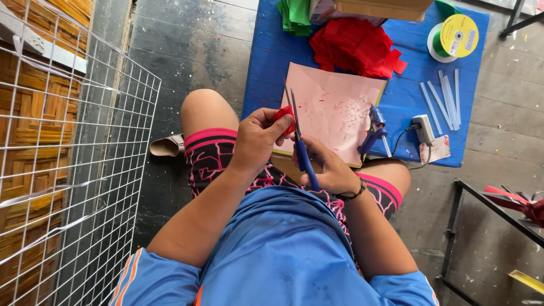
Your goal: The person assembles a paper flower by using a glue gun to apply adhesive to small red paper pieces and then cutting and folding them into a flower shape.
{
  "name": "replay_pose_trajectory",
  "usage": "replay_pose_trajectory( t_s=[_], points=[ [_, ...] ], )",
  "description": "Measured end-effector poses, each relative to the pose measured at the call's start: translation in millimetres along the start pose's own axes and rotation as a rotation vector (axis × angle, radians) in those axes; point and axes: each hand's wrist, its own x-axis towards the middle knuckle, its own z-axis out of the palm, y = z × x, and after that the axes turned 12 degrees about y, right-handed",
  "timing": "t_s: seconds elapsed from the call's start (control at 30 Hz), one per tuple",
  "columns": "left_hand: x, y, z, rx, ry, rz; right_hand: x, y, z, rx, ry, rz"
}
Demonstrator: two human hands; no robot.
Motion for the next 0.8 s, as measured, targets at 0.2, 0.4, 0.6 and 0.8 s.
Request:
replay_pose_trajectory(
  t_s=[0.2,0.4,0.6,0.8],
  points=[
    [-5,3,4,-0.04,0.0,0.002,0,-8,6,-0.069,0.026,-0.05],
    [-5,5,6,-0.064,0.013,0.017,0,-2,6,-0.102,0.079,-0.033],
    [-6,4,7,-0.071,0.039,0.03,3,11,7,0.066,0.22,0.015],
    [1,0,3,-0.096,0.07,0.077,6,32,4,-0.012,0.356,0.137]
  ],
)
